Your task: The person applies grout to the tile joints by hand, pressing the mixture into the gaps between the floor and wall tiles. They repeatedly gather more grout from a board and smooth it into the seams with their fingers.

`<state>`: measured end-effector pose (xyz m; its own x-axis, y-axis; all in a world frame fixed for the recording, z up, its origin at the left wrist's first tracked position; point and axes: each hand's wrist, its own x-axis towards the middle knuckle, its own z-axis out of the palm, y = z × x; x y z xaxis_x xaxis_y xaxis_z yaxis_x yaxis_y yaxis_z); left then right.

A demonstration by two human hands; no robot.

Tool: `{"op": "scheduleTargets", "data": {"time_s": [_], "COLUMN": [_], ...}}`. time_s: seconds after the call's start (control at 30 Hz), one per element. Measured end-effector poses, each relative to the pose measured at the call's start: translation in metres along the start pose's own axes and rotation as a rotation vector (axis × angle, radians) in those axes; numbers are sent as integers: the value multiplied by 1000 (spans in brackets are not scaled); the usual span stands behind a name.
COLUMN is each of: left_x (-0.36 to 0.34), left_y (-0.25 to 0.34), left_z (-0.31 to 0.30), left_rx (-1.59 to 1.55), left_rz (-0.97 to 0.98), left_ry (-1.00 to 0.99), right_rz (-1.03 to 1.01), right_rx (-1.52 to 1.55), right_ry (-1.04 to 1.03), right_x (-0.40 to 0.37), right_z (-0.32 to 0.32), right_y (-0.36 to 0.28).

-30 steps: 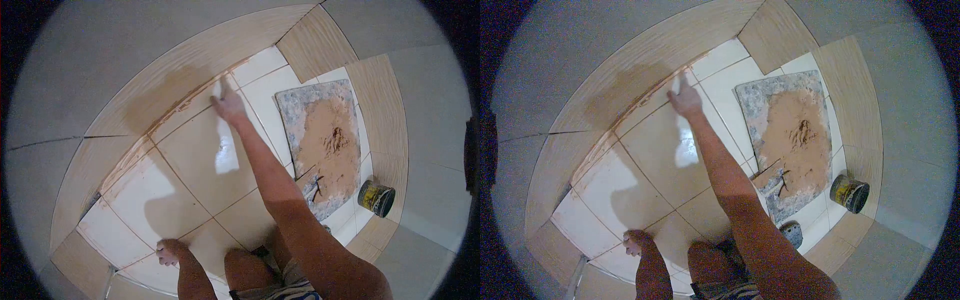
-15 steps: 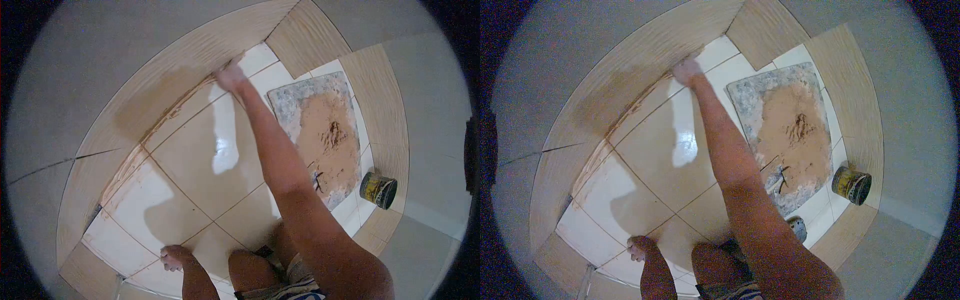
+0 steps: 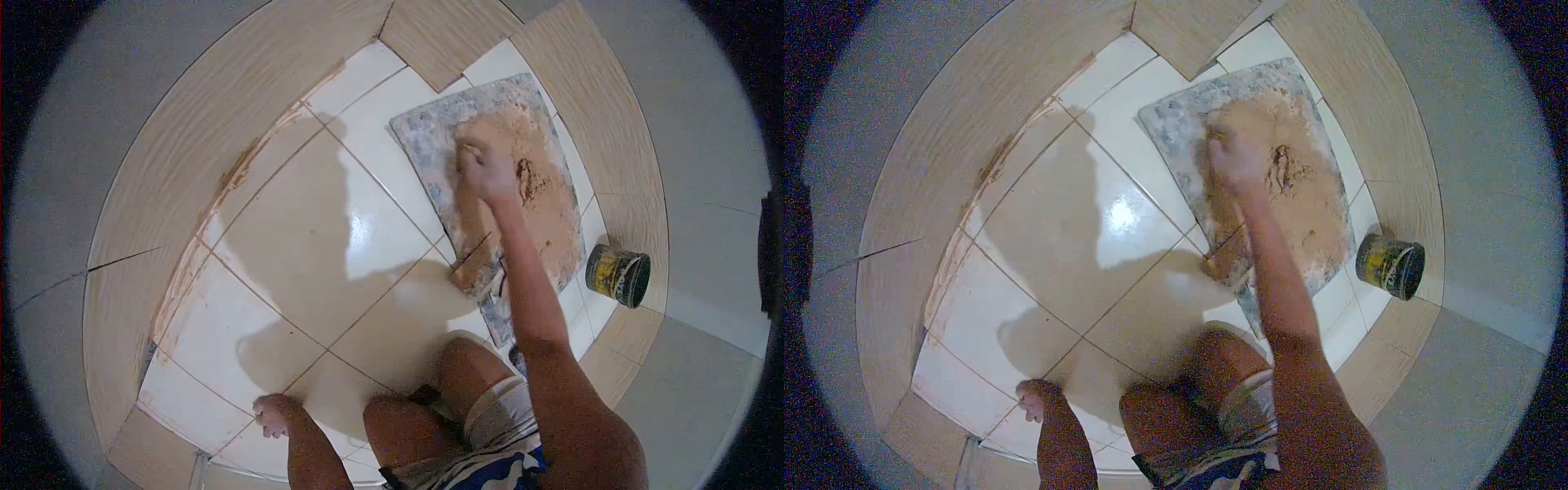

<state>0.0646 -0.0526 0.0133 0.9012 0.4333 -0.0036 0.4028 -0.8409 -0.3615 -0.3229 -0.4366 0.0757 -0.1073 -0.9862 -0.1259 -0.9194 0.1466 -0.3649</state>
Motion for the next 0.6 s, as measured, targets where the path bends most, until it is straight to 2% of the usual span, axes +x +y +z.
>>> {"op": "scheduleTargets", "data": {"time_s": [0.07, 0.1, 0.13, 0.2, 0.27, 0.3, 0.37, 0.5, 0.57, 0.6], "left_x": [0, 2, 6, 21, 14, 11, 7, 10, 10, 10], "left_y": [-3, -4, -2, 6, 6, 6, 7, 2, 1, 1], "left_z": [2, 3, 4, 7, 4, 3, 0, -2, -1, -1], "left_rx": [-40, -60, -82, -127, -121, -112, -102, -70, -62, -57], "left_rz": [-35, -50, -64, -94, -68, -47, -11, 44, 55, 55], "left_ry": [-12, -17, -22, -32, -19, -4, 26, 93, 117, 127], "right_rz": [130, 132, 62, -7, 73, 73, -28, -67, -6, -27], "right_rx": [-331, -333, -497, -660, -581, -580, -379, -380, -540, -539], "right_ry": [-80, -78, -108, -134, -242, -237, -135, -45, -177, -171], "right_x": [-19, -30, -40, -63, -85, -92, -99, -106, -99, -95], "right_z": [-32, -35, -27, -26, -31, -30, -21, -21, -31, -37], "right_y": [43, 73, 107, 120, 100, 103, 112, 108, 97, 91]}}
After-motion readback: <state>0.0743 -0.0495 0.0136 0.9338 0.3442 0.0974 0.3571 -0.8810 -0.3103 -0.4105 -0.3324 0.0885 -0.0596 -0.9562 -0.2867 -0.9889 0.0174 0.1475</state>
